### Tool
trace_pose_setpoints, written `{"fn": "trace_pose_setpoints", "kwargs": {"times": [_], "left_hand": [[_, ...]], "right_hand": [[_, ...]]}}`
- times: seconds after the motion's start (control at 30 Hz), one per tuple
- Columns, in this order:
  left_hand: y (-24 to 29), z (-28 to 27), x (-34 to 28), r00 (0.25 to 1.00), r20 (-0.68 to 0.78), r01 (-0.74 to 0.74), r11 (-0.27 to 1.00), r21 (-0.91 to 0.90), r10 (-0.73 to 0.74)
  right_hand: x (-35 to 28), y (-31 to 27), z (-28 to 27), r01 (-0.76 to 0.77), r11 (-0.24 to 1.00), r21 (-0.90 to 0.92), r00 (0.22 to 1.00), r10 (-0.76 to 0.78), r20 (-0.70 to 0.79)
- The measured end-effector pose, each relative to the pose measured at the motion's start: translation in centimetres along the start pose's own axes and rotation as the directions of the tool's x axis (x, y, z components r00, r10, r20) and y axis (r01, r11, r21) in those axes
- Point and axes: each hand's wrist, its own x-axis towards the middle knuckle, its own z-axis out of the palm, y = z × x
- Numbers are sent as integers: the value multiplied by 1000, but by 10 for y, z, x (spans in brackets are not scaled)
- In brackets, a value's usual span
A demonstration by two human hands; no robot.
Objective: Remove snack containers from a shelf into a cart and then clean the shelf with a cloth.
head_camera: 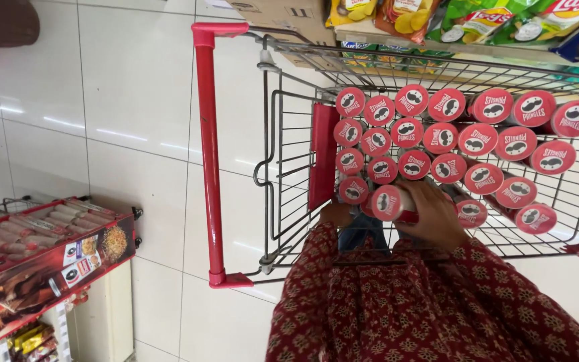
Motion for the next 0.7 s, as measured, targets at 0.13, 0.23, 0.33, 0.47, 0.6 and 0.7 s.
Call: {"fn": "trace_pose_setpoints", "kwargs": {"times": [0.13, 0.23, 0.33, 0.47, 0.6, 0.7], "left_hand": [[10, 4, 6, 999, -23, 28, 991, 129, -25], [7, 15, 12, 997, -64, 51, 979, 200, -39], [7, 13, 13, 991, -119, 97, 953, 287, -65], [-4, 18, 20, 985, -174, 60, 970, 237, -18], [-17, 6, 20, 959, -278, -27, 994, 107, 56], [5, -41, -15, 961, -260, -93, 996, 5, 91]], "right_hand": [[-14, 14, -6, -27, 999, -31, 999, 26, -21], [-25, 17, -14, -80, 994, 71, 992, 86, -92], [-37, 20, -17, -62, 994, 91, 987, 75, -144], [-50, 12, -29, -56, 988, 146, 977, 84, -197], [-59, 13, -30, -182, 953, 242, 964, 222, -149], [-65, 27, -26, -152, 965, 215, 965, 192, -179]]}}
